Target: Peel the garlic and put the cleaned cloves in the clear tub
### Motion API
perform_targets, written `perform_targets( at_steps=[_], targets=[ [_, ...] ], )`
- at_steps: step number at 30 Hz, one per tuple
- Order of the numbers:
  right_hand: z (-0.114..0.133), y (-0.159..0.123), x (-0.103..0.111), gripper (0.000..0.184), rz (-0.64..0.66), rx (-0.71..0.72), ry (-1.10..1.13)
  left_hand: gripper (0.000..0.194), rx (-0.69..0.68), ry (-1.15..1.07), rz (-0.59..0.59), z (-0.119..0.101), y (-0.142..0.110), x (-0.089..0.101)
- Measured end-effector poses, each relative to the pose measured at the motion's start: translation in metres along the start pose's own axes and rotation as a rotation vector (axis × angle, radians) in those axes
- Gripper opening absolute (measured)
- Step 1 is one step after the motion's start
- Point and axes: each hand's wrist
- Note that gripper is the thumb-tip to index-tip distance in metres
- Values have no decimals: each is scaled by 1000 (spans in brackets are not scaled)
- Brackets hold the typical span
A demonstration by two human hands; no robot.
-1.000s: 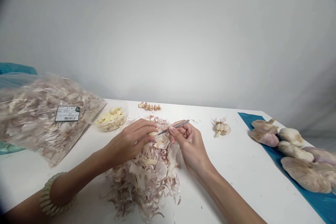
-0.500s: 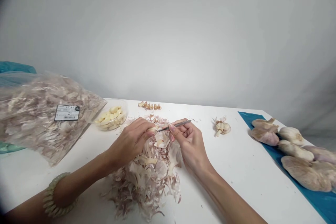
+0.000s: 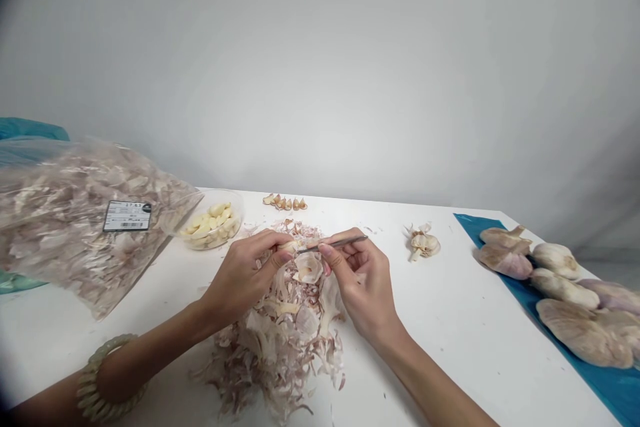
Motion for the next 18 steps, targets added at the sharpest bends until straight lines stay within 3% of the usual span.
perform_targets(
  at_steps=[9,18],
  targets=[
    [8,-3,-3,7,-38,51,-95,16,-19,-18,-101,-1,-1,-4],
    [7,-7,-4,4,-41,85,-115,16,81,-63,-190,-4,-2,-8]
  ],
)
Point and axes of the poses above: each hand's wrist, its own y-axis towards the middle knuckle, its own x-axis out of the back of the hand, z = x × y, and after that the axes turned 3 degrees about -x, right-handed
